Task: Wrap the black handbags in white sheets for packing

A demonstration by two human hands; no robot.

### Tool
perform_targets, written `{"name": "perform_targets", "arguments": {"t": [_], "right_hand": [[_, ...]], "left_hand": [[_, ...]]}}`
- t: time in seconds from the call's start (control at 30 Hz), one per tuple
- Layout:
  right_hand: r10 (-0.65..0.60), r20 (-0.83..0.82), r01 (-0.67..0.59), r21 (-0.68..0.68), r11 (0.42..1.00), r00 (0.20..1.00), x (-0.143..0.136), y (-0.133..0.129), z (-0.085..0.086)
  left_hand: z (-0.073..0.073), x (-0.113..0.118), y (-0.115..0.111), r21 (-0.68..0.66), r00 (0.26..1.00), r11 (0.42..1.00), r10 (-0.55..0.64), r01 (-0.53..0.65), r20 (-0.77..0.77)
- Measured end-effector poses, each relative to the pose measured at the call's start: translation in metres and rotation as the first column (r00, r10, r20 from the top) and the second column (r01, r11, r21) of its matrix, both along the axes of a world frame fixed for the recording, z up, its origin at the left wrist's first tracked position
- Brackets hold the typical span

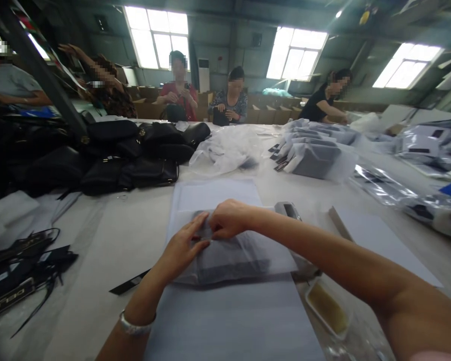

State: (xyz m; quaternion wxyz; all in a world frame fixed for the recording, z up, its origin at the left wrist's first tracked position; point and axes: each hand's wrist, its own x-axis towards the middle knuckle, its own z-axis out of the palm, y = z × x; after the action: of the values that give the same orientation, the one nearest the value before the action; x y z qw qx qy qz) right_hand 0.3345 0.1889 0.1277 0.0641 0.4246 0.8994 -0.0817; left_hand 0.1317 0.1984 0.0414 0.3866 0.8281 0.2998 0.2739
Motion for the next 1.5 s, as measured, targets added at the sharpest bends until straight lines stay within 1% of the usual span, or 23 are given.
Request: {"name": "perform_targets", "arguments": {"t": [0.1, 0.2, 0.3, 0.37, 0.47, 0.53, 0.6, 0.63, 0.67, 0.73, 0.8, 0.87, 0.93, 1.0, 1.07, 1.13, 1.2, 1.23, 1.3, 1.37, 1.4, 1.43, 1.5], "right_hand": [[0.006, 0.153, -0.004, -0.014, 1.0, 0.988, -0.01, 0.009, 0.006], [-0.009, 0.225, 0.008, 0.003, 1.0, 0.974, -0.015, 0.014, 0.011], [-0.096, 0.224, 0.097, 0.008, 0.995, 0.97, -0.01, 0.022, 0.009], [-0.194, 0.176, 0.2, -0.016, 0.98, 0.965, 0.001, 0.027, 0.004], [-0.408, 0.062, 0.41, -0.036, 0.911, 0.911, 0.028, 0.031, -0.004], [-0.539, -0.017, 0.54, 0.042, 0.841, 0.842, 0.046, 0.022, -0.007], [-0.613, -0.089, 0.619, 0.142, 0.772, 0.785, 0.059, 0.001, -0.01], [-0.614, -0.141, 0.63, 0.178, 0.756, 0.777, 0.061, -0.015, -0.012], [-0.591, -0.196, 0.622, 0.196, 0.758, 0.782, 0.061, -0.032, -0.014], [-0.453, -0.351, 0.545, 0.233, 0.806, 0.819, 0.056, -0.07, -0.023], [-0.321, -0.365, 0.427, 0.263, 0.865, 0.874, 0.045, -0.106, -0.036], [-0.274, -0.306, 0.359, 0.268, 0.894, 0.912, 0.034, -0.132, -0.052], [-0.27, -0.264, 0.338, 0.262, 0.904, 0.926, 0.025, -0.146, -0.07], [-0.269, -0.24, 0.33, 0.265, 0.906, 0.933, 0.022, -0.149, -0.089], [-0.283, -0.24, 0.347, 0.297, 0.889, 0.929, 0.024, -0.146, -0.104], [-0.28, -0.259, 0.356, 0.323, 0.877, 0.924, 0.029, -0.139, -0.11], [-0.264, -0.279, 0.346, 0.303, 0.888, 0.923, 0.033, -0.131, -0.102], [-0.263, -0.288, 0.343, 0.276, 0.898, 0.921, 0.035, -0.125, -0.093], [-0.27, -0.314, 0.34, 0.195, 0.92, 0.91, 0.043, -0.107, -0.064], [-0.267, -0.36, 0.329, 0.124, 0.936, 0.894, 0.058, -0.081, -0.029], [-0.282, -0.393, 0.352, 0.119, 0.928, 0.875, 0.068, -0.065, -0.012], [-0.302, -0.414, 0.392, 0.151, 0.908, 0.859, 0.081, -0.048, 0.001], [-0.307, -0.42, 0.427, 0.229, 0.875, 0.854, 0.108, -0.014, 0.017]], "left_hand": [[-0.003, -0.001, 0.002, -0.063, 1.0, 0.998, -0.005, 0.006, 0.015], [-0.008, -0.002, 0.002, -0.119, 0.999, 0.993, 0.015, -0.009, 0.05], [-0.01, -0.002, 0.002, -0.149, 0.996, 0.989, 0.036, -0.023, 0.084], [-0.01, -0.002, 0.001, -0.138, 0.996, 0.99, 0.03, -0.017, 0.089], [-0.009, -0.002, 0.001, -0.112, 0.996, 0.994, 0.024, -0.015, 0.082], [-0.007, -0.002, 0.001, -0.09, 0.997, 0.996, 0.024, -0.017, 0.069], [-0.005, -0.003, -0.001, -0.047, 0.999, 0.999, 0.022, -0.02, 0.043], [-0.004, -0.004, -0.002, -0.011, 0.999, 1.0, 0.023, -0.023, 0.026], [-0.002, -0.003, -0.004, 0.036, 1.0, 0.999, 0.029, -0.029, 0.011], [0.002, 0.0, -0.01, 0.145, 0.997, 0.986, 0.077, -0.078, 0.009], [0.008, 0.007, -0.017, 0.259, 0.985, 0.951, 0.16, -0.17, 0.062], [0.012, 0.019, -0.022, 0.378, 0.973, 0.897, 0.21, -0.23, 0.095], [0.01, 0.033, -0.024, 0.497, 0.979, 0.849, 0.201, -0.182, 0.014], [0.002, 0.046, -0.021, 0.557, 0.973, 0.828, 0.182, -0.073, -0.143], [-0.008, 0.056, -0.013, 0.544, 0.948, 0.839, 0.167, 0.008, -0.272], [-0.014, 0.059, -0.003, 0.49, 0.93, 0.869, 0.128, 0.061, -0.344], [-0.009, 0.053, 0.007, 0.428, 0.934, 0.9, 0.083, 0.079, -0.347], [-0.001, 0.047, 0.011, 0.408, 0.944, 0.911, 0.079, 0.063, -0.321], [0.019, 0.032, 0.018, 0.41, 0.966, 0.912, 0.128, -0.027, -0.223], [0.041, 0.018, 0.023, 0.447, 0.967, 0.881, 0.229, -0.157, -0.111], [0.05, 0.013, 0.027, 0.457, 0.959, 0.863, 0.276, -0.217, -0.067], [0.058, 0.01, 0.031, 0.45, 0.948, 0.851, 0.318, -0.27, -0.033], [0.064, 0.01, 0.043, 0.365, 0.928, 0.865, 0.374, -0.345, -0.009]]}}
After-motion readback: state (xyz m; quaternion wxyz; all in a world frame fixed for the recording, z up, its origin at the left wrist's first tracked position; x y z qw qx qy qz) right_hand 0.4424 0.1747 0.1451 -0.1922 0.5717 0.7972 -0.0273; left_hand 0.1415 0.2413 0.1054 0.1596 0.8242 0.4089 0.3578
